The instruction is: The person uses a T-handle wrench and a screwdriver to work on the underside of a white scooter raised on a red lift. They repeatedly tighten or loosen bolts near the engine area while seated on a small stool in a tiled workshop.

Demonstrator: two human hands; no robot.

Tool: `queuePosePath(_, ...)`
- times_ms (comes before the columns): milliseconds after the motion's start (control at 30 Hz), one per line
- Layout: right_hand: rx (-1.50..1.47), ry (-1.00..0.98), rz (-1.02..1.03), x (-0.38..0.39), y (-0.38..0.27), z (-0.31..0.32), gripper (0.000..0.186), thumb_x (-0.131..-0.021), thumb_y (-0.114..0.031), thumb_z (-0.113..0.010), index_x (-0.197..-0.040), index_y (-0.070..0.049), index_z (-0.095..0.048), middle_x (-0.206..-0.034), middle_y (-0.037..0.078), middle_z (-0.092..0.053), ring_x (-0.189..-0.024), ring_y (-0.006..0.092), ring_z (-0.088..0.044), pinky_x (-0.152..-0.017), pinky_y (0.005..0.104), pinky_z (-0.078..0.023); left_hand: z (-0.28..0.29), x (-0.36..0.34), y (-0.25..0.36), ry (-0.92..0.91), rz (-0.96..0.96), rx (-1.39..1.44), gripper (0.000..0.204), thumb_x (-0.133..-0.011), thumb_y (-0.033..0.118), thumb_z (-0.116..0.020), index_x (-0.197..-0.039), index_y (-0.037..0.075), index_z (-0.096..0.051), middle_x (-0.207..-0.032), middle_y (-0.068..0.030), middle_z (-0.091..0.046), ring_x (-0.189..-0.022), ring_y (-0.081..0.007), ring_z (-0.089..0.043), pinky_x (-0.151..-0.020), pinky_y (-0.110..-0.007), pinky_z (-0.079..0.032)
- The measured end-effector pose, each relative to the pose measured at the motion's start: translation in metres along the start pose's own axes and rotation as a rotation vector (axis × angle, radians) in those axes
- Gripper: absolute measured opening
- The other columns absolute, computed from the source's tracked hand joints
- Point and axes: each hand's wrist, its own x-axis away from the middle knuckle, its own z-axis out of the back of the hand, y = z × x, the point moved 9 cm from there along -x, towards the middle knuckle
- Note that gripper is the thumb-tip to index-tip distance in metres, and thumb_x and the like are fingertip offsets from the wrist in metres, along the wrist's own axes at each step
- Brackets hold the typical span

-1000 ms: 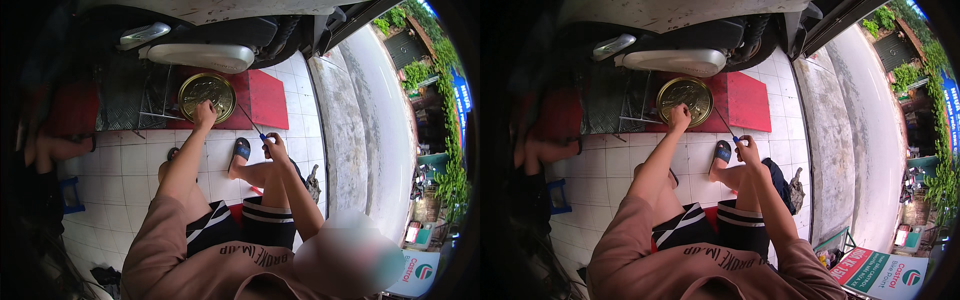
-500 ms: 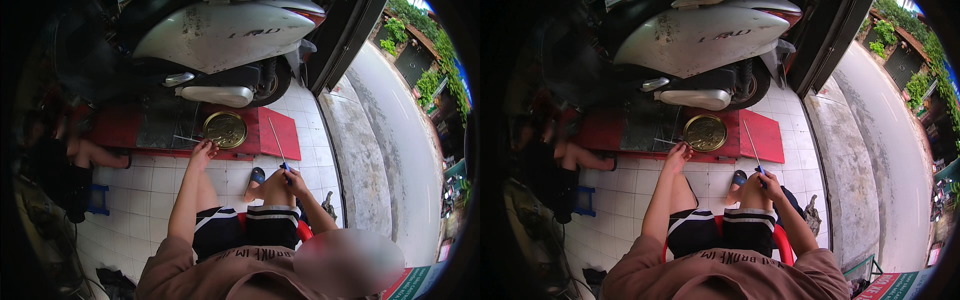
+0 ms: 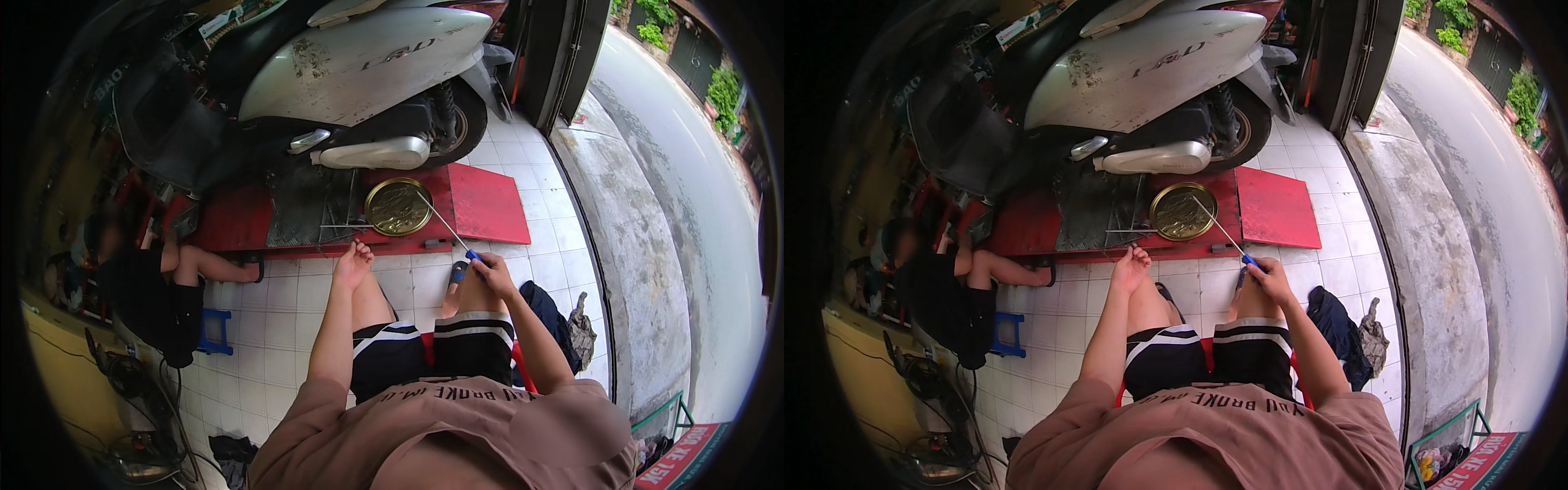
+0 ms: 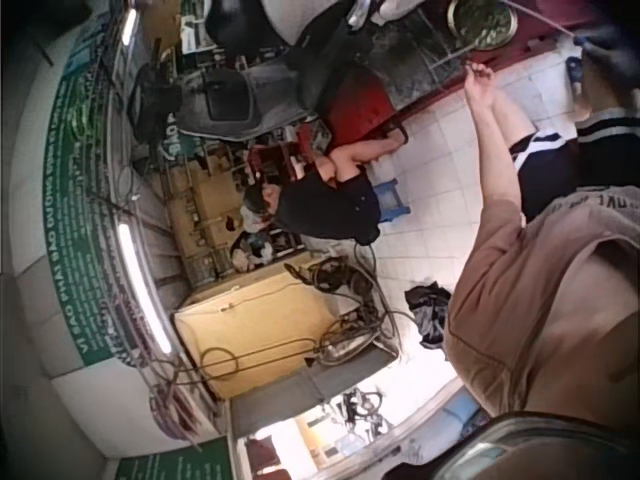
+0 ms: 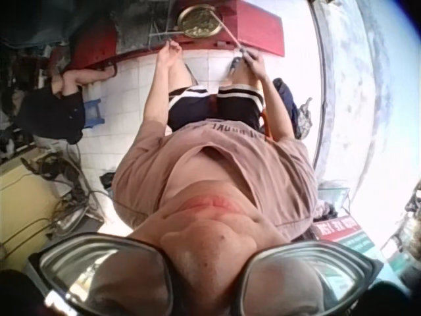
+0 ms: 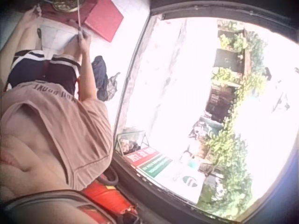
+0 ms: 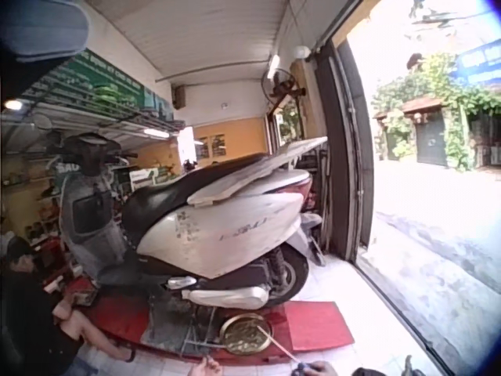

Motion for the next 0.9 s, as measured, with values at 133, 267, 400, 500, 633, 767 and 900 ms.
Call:
queuePosePath(133,0.212,-0.004,0.216,0.004,-0.021,-0.001,0.021,-0.089,-0.017,-0.066,-0.084,0.004,-0.067,-0.065,0.002,-0.054,-0.06,0.0086,-0.052,-0.055,0.0257,-0.041,0.002,-0.008,-0.006,0.018,0.034,-0.058,0.012,-0.098,0.018,-0.054,-0.098,0.007,-0.057,-0.08,-0.0009,-0.05,-0.078,-0.0151,-0.05,-0.075,-0.03,-0.045)
queuePosePath(267,0.207,-0.096,0.074,0.007,-0.014,-0.011,0.021,-0.086,-0.016,-0.068,-0.094,0.003,-0.071,-0.067,0.007,-0.06,-0.065,0.0126,-0.057,-0.06,0.0277,-0.045,0.005,-0.015,-0.013,0.073,0.016,-0.177,0.011,-0.096,0.015,-0.057,-0.1,0.006,-0.06,-0.082,-0.0017,-0.055,-0.08,-0.015,-0.053,-0.074,-0.03,-0.047)
queuePosePath(400,0.39,-0.209,0.19,0.006,-0.017,-0.025,0.028,-0.085,-0.016,-0.069,-0.107,0.001,-0.07,-0.072,0.008,-0.066,-0.067,0.0148,-0.061,-0.064,0.0273,-0.047,0.007,-0.016,-0.013,0.075,0.005,-0.237,0.012,-0.094,0.011,-0.059,-0.104,0.005,-0.064,-0.086,-0.0037,-0.06,-0.081,-0.0142,-0.057,-0.073,-0.03,-0.049)
queuePosePath(500,0.462,-0.268,0.133,0.002,-0.014,-0.035,0.031,-0.083,-0.015,-0.07,-0.108,0.002,-0.069,-0.088,0.013,-0.071,-0.081,0.0172,-0.065,-0.076,0.0281,-0.048,0.009,-0.01,-0.005,0.083,-0.022,-0.25,0.014,-0.095,0.006,-0.057,-0.106,0.001,-0.062,-0.087,-0.0052,-0.06,-0.081,-0.0147,-0.058,-0.074,-0.028,-0.05)
queuePosePath(633,0.469,-0.252,0.156,0.002,-0.011,-0.032,0.03,-0.082,-0.012,-0.07,-0.108,0.004,-0.069,-0.089,0.014,-0.072,-0.081,0.0161,-0.065,-0.079,0.0286,-0.05,-0.002,-0.008,-0.005,0.056,-0.027,-0.274,0.012,-0.095,0.009,-0.057,-0.105,0.002,-0.061,-0.089,-0.0023,-0.058,-0.082,-0.0134,-0.054,-0.072,-0.027,-0.046)
queuePosePath(767,0.418,-0.275,0.17,0.004,-0.014,-0.04,0.031,-0.082,-0.012,-0.07,-0.108,0.006,-0.068,-0.085,0.013,-0.071,-0.079,0.0138,-0.062,-0.076,0.0272,-0.049,0.006,-0.005,-0.003,0.03,-0.025,-0.276,0.011,-0.094,0.007,-0.058,-0.103,0.003,-0.062,-0.087,-0.0015,-0.057,-0.076,-0.0116,-0.051,-0.068,-0.026,-0.043)
queuePosePath(900,0.446,-0.299,0.185,0.003,-0.015,-0.041,0.031,-0.083,-0.014,-0.069,-0.107,0.006,-0.068,-0.085,0.013,-0.071,-0.08,0.0149,-0.063,-0.076,0.0278,-0.049,0.009,-0.008,-0.01,0.106,-0.019,-0.44,0.014,-0.095,0.008,-0.057,-0.107,0.004,-0.062,-0.095,-0.0027,-0.061,-0.083,-0.0125,-0.057,-0.075,-0.027,-0.047)
